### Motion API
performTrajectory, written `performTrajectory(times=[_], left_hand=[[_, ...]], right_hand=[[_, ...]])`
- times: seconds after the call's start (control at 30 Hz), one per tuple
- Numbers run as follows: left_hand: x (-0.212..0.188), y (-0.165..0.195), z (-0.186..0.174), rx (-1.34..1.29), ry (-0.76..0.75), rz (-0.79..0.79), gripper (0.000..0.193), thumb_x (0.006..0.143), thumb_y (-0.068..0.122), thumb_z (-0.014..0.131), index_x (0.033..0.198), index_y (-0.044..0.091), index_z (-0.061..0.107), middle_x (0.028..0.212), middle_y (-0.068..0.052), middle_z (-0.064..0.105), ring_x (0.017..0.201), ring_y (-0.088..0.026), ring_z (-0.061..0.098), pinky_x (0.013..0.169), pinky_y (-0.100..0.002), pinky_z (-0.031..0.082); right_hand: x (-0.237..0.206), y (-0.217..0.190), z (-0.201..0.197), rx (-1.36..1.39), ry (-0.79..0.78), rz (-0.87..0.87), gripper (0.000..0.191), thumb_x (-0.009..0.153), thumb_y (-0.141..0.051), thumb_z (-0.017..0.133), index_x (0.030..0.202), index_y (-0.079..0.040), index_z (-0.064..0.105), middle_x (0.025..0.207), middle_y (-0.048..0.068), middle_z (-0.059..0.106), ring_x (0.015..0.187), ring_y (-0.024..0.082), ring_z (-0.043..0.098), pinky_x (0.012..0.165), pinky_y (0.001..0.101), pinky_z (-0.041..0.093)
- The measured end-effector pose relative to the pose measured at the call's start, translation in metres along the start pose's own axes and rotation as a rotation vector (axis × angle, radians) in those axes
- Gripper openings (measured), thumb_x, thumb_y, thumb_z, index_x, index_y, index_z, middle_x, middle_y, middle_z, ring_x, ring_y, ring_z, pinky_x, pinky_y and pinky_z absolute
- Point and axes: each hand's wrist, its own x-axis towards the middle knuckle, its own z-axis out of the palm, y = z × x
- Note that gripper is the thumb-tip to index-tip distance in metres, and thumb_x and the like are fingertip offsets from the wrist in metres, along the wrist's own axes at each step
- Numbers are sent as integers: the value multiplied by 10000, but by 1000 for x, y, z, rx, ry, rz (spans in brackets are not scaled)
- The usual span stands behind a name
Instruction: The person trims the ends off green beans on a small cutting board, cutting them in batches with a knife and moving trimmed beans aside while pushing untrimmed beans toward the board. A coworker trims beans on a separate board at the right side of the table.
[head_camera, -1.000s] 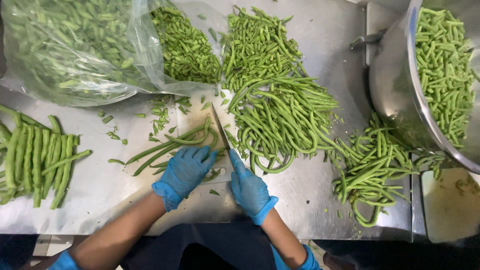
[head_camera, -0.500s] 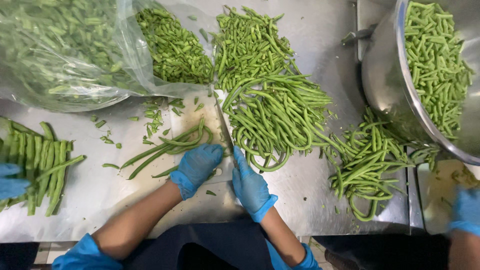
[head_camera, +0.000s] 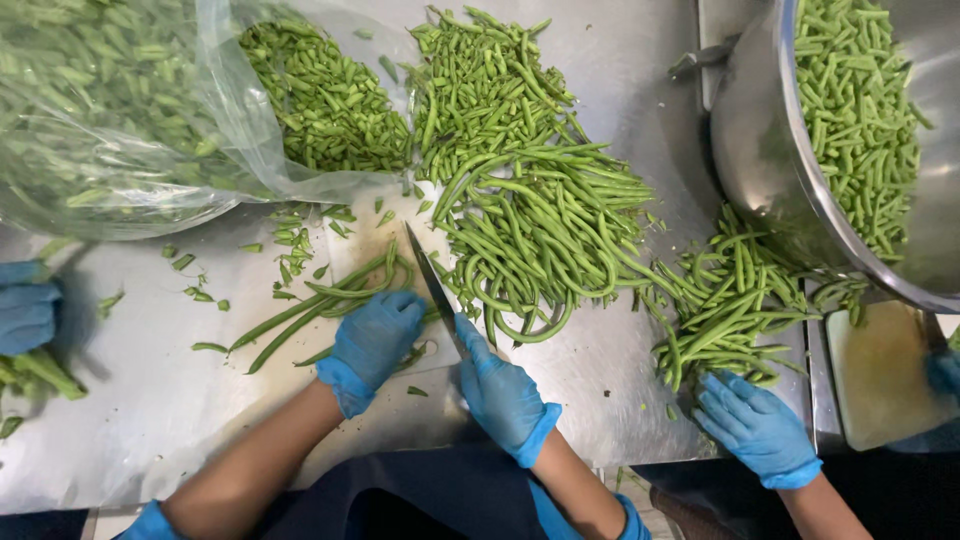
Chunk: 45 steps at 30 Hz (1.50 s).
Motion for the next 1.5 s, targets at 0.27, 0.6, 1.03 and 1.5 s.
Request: performTrajectory(times=[0.27,0.6,1.03,1.5], left_hand=[[-9,-2,2,0,-139,-77,167,757,97,653,922,107,627,902,-73,642,858,-286,662,648,-411,567],[4,5,7,-41,-81,-35,246,762,98,655,1006,74,640,951,-90,647,892,-277,649,669,-390,575],[19,9,-4,-60,-223,-92,779,747,67,675,1493,-18,466,1022,-208,595,867,-365,618,694,-458,540],[14,14,-9,-1387,662,-575,127,1074,11,497,1175,83,521,1144,-58,618,1070,-155,579,1031,-323,464]], right_hand=[[-3,-4,4,59,6,19,668,957,-261,551,1577,-248,304,1152,275,684,842,496,684,758,575,536],[6,4,24,-84,56,-34,680,925,-171,552,1564,-175,319,945,255,723,705,474,688,661,596,526],[45,30,36,59,318,-186,677,980,-179,521,1596,-87,257,866,327,685,722,509,668,655,596,519],[23,25,6,197,314,-98,618,975,-226,528,1559,-136,346,809,275,712,692,469,687,623,555,518]])
